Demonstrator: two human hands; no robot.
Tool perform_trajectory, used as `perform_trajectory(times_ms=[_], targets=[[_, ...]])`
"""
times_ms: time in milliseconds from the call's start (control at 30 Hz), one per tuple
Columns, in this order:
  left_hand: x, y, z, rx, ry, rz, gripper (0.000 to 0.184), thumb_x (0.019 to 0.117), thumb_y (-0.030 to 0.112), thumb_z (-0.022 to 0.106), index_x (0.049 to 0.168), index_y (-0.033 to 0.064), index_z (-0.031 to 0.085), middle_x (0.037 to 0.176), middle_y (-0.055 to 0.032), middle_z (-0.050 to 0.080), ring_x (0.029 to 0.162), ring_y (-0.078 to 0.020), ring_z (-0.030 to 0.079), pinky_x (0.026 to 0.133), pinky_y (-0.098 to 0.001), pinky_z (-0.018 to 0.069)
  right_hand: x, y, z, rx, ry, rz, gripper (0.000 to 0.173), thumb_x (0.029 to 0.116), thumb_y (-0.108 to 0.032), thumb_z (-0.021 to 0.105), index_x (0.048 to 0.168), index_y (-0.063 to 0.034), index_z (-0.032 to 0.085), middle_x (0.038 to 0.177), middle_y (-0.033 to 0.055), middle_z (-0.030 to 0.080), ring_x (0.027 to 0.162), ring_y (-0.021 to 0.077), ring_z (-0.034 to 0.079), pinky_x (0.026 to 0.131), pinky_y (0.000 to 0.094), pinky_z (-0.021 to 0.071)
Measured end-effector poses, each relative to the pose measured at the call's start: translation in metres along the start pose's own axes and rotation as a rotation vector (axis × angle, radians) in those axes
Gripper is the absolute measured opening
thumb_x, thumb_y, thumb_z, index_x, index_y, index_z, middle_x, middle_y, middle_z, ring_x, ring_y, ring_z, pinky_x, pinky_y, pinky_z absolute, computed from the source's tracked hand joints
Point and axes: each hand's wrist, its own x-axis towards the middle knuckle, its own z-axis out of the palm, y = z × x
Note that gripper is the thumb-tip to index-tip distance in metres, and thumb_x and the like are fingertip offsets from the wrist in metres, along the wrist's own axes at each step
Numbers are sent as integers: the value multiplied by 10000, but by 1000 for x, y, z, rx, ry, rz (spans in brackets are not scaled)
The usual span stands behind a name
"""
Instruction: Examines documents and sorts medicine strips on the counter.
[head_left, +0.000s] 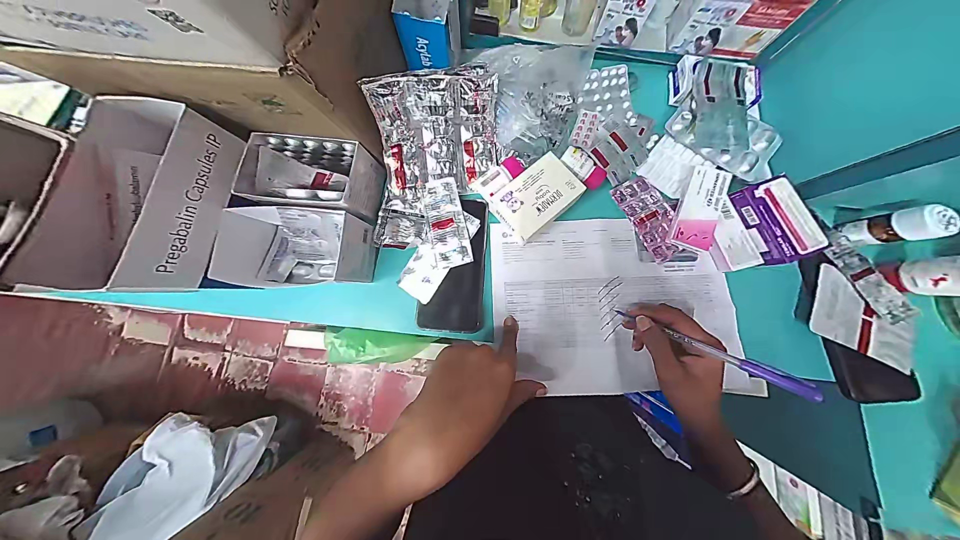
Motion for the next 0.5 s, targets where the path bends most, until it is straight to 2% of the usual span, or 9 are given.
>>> perform_trajectory(times_ms=[267,500], targets=[[0,1,-2,8,-19,-22,781,969,633,508,1418,-2,579,628,-122,647,574,-341,668,531,-484,535,0,-3,1,-6,14,14,146,979,-73,592,1015,-41,730,907,-63,731,716,-16,659,625,139,559],[-4,-4,6,29,72,-11,766,945,643,531,1373,16,630,584,-115,632,525,-341,655,494,-505,531,-1,1,5,21,12,3,159,998,-84,579,1034,-34,726,917,-54,738,728,-16,659,641,155,563]])
